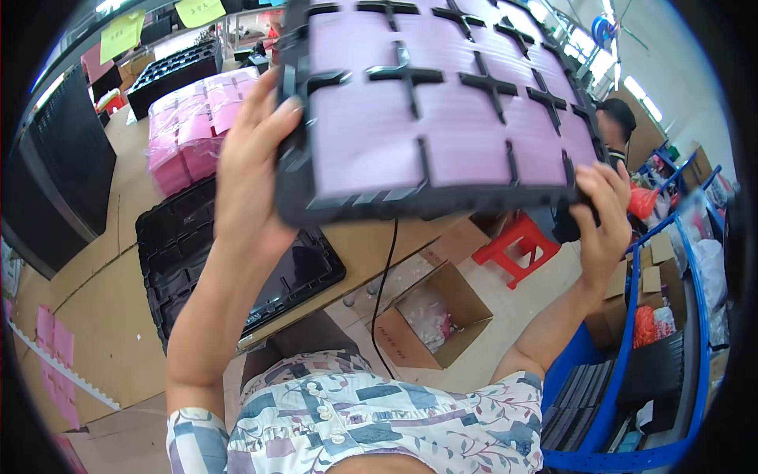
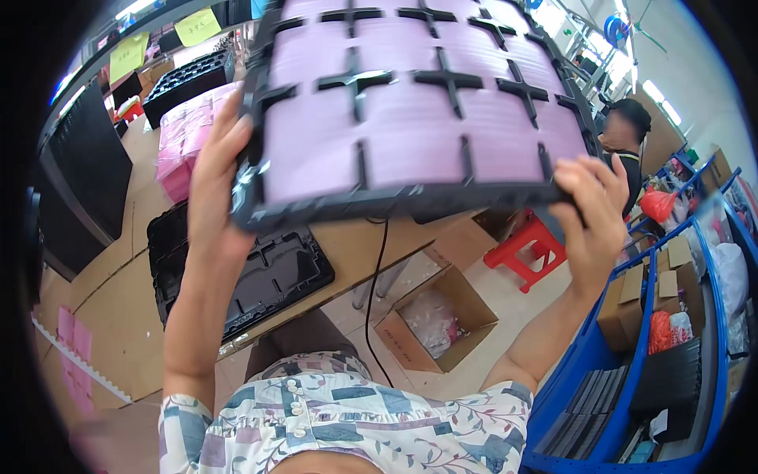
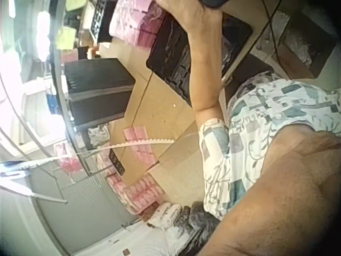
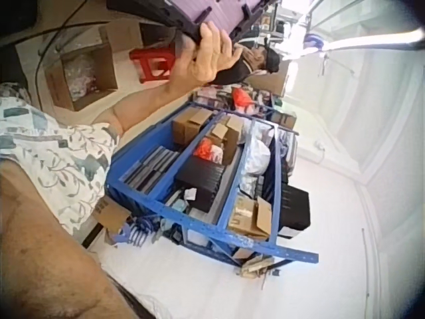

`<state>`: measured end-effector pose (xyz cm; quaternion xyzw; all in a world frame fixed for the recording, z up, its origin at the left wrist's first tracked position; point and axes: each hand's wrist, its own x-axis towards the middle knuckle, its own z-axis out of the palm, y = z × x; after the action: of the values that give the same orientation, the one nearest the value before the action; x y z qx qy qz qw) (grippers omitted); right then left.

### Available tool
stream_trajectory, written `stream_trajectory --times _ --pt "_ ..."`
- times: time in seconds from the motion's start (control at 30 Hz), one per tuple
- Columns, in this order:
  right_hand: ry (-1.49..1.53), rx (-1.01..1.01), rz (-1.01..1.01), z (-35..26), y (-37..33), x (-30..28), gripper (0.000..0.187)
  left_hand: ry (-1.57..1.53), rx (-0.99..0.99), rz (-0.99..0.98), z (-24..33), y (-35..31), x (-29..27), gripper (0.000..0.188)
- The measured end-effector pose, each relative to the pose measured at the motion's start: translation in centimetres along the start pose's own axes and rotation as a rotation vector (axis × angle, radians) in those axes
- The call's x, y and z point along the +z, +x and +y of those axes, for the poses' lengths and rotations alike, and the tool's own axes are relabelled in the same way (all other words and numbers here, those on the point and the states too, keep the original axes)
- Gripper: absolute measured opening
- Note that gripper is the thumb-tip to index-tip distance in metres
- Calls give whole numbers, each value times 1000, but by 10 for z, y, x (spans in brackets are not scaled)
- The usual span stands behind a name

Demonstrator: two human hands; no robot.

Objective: The person places pink foam inserts into black plastic trays, pressing them into the grid compartments. They then stack the completed trays onto a pile on the right side of the table. The person repeats this process for multiple trays throughout the clip.

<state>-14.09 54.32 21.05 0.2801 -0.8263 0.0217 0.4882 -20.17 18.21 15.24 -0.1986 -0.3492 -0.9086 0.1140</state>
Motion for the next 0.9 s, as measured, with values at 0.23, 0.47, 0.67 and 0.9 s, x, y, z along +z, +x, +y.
stream_trajectory --times 0.23,0.47,0.67,0.9 --pt "100 -11 212 -34 60 75 48 -160 55 79 -79 118 69 73" --pt "44 -73 238 -24 110 148 33 -101 -206 -43 -93 131 66 39" --pt "169 195 132 49 103 150 22 341 -313 -146 1 15 -34 48" --pt "256 92 59 85 115 162 24 458 -359 268 71 -114 -145 32"
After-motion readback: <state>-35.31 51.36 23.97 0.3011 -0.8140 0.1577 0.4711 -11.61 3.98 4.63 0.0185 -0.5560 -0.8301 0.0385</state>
